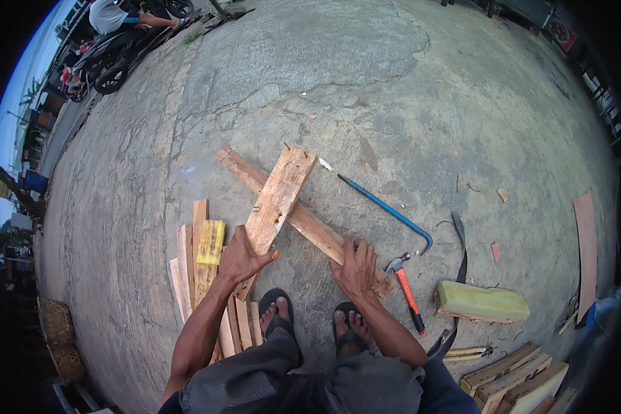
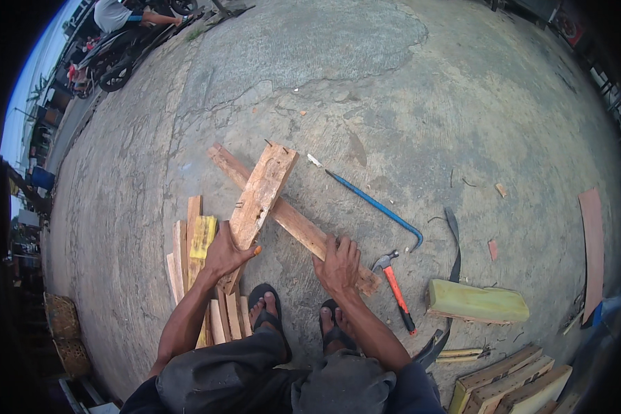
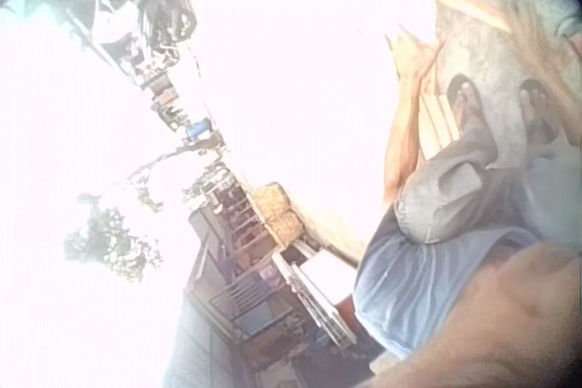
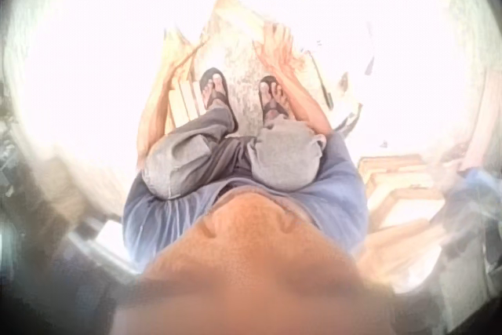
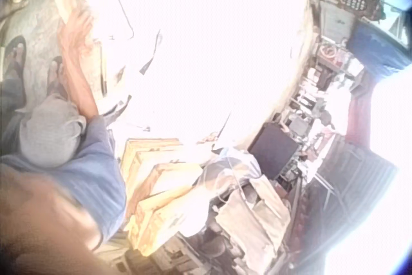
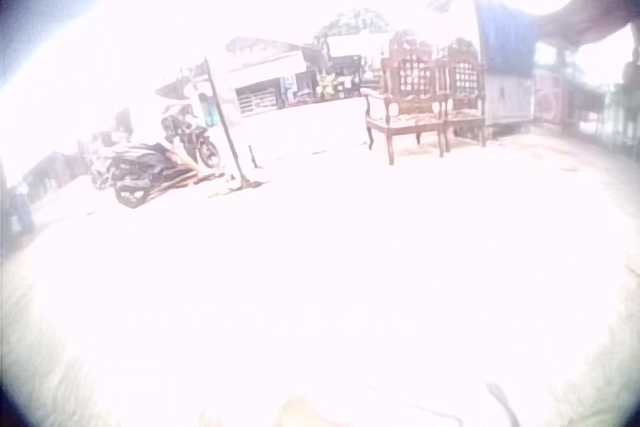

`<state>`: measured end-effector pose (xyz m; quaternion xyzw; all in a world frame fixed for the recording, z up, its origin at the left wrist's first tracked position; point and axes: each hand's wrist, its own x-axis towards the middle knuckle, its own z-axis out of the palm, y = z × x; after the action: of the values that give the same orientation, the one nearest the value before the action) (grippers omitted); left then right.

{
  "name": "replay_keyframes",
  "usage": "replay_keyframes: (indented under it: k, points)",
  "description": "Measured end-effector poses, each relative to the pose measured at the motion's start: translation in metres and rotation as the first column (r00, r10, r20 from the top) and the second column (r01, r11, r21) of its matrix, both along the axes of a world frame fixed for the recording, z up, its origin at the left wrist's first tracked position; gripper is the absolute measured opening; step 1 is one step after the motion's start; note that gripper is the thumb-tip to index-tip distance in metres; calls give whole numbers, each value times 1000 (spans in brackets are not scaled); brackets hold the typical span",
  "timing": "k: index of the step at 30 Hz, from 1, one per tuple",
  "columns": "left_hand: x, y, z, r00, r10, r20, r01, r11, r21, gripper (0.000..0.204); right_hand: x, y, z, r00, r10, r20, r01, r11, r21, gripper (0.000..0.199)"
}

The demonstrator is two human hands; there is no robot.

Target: The person uses a hammer and pliers to remove nails from wooden planks. They repeatedly strike the planks to separate them and pull out nails, then place the separated pieces on the ground.

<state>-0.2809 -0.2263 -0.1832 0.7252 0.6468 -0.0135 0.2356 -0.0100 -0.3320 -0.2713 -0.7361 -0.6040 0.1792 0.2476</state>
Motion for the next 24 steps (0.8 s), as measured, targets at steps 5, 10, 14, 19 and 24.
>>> replay_keyframes:
  k: [5,10,14,19,24]
  points:
    - [-1,9,-49,997,-22,-75,5,974,-228,103,20,-45,-13,991,-108,83,111,993,-33,64]
    - [-11,1,-47,999,4,-47,-18,954,-298,102,83,-108,-9,929,-328,173,350,930,-112,56]
    - [-34,-14,-48,999,19,-31,-27,963,-267,103,104,-143,-35,914,-400,-62,377,897,-232,55]
    - [-54,-31,-53,999,13,-47,-23,974,-223,103,122,-164,-33,958,-277,-74,250,934,-257,47]
    - [-62,-30,-56,998,18,-57,-35,947,-319,104,137,-147,-17,974,-227,25,222,915,-337,32]
